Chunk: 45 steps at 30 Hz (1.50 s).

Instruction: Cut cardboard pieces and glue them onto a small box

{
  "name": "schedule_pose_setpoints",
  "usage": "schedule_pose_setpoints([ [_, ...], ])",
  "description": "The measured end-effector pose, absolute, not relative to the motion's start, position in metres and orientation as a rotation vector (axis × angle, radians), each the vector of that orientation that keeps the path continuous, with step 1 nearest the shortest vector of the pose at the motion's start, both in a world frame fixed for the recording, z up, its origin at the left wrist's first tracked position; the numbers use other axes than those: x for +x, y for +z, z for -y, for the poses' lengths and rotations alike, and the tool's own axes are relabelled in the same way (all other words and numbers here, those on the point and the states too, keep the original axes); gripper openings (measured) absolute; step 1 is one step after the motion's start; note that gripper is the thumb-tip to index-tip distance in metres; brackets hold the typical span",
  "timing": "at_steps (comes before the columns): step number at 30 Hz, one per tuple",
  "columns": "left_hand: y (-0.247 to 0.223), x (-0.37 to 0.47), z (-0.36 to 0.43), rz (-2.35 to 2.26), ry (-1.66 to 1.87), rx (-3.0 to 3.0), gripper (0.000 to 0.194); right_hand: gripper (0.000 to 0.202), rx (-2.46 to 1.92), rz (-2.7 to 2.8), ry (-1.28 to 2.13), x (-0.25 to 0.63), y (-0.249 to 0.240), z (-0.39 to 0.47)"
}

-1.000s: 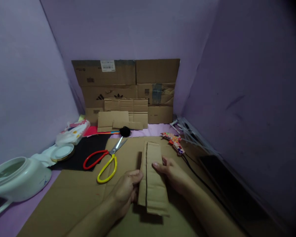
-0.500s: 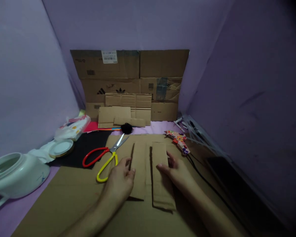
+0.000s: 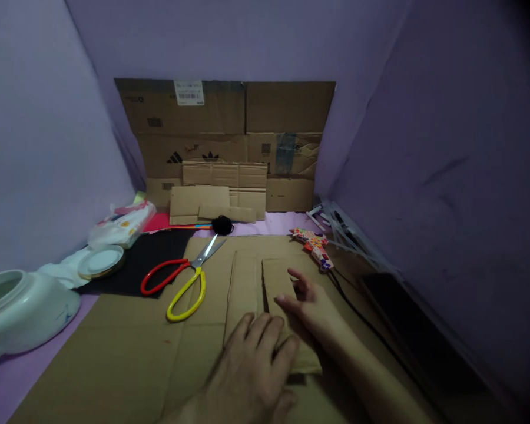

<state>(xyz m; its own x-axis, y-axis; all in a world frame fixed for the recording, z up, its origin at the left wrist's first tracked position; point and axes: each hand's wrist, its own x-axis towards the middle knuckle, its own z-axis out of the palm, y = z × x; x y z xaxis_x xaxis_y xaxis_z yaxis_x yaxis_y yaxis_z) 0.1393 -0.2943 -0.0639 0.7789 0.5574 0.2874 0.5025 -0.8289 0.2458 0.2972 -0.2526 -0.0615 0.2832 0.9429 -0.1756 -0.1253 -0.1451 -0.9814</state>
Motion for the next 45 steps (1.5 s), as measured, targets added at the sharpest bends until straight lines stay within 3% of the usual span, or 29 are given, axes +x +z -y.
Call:
schedule_pose_setpoints([
  [3, -0.083, 0.144, 0.299, -0.902, 0.520, 2.805, 0.042, 0.048, -1.407, 0.864, 1.112, 0.300, -0.061, 0.263],
  [9, -0.101, 0.135, 0.306, -0.767, 0.752, 2.811, 0.045, 0.029, -1.394, 1.465, 0.713, 0.321, -0.057, 0.319],
  [13, -0.104, 0.135, 0.307, -0.841, 0.959, 2.971, 0.039, 0.044, -1.181, 1.950, 0.624, 0.333, -0.063, 0.347],
  [15, -0.105, 0.136, 0.306, -0.893, 1.017, 2.974, 0.038, 0.042, -1.175, 2.037, 0.488, 0.334, -0.068, 0.349],
  [18, -0.107, 0.135, 0.306, -0.885, 0.978, 2.993, 0.033, 0.036, -1.186, 2.103, 0.347, 0.331, -0.076, 0.341],
  [22, -0.108, 0.133, 0.306, -0.847, 0.893, 3.065, 0.033, 0.045, -1.139, 2.258, 0.211, 0.327, -0.076, 0.331],
  [28, -0.096, 0.138, 0.293, -0.848, 0.937, 3.074, 0.036, 0.046, -1.200, 2.351, 0.177, 0.331, -0.065, 0.322],
  [31, -0.086, 0.139, 0.286, -0.902, 0.858, 3.086, 0.028, 0.035, -1.077, 2.304, 0.093, 0.332, -0.065, 0.322],
  [35, -0.080, 0.139, 0.291, -0.848, 1.072, 3.116, 0.024, 0.020, -1.043, 2.202, -0.035, 0.330, -0.072, 0.328],
  [38, -0.081, 0.138, 0.297, -0.793, 1.191, 3.173, 0.026, 0.025, -1.064, 2.187, -0.052, 0.326, -0.079, 0.331],
  [43, -0.094, 0.135, 0.301, -0.749, 1.035, 3.270, 0.024, 0.032, -1.005, 2.135, -0.083, 0.318, -0.086, 0.331],
  [45, -0.106, 0.135, 0.302, -0.732, 1.169, 3.276, 0.022, 0.034, -1.006, 2.127, -0.102, 0.316, -0.085, 0.330],
])
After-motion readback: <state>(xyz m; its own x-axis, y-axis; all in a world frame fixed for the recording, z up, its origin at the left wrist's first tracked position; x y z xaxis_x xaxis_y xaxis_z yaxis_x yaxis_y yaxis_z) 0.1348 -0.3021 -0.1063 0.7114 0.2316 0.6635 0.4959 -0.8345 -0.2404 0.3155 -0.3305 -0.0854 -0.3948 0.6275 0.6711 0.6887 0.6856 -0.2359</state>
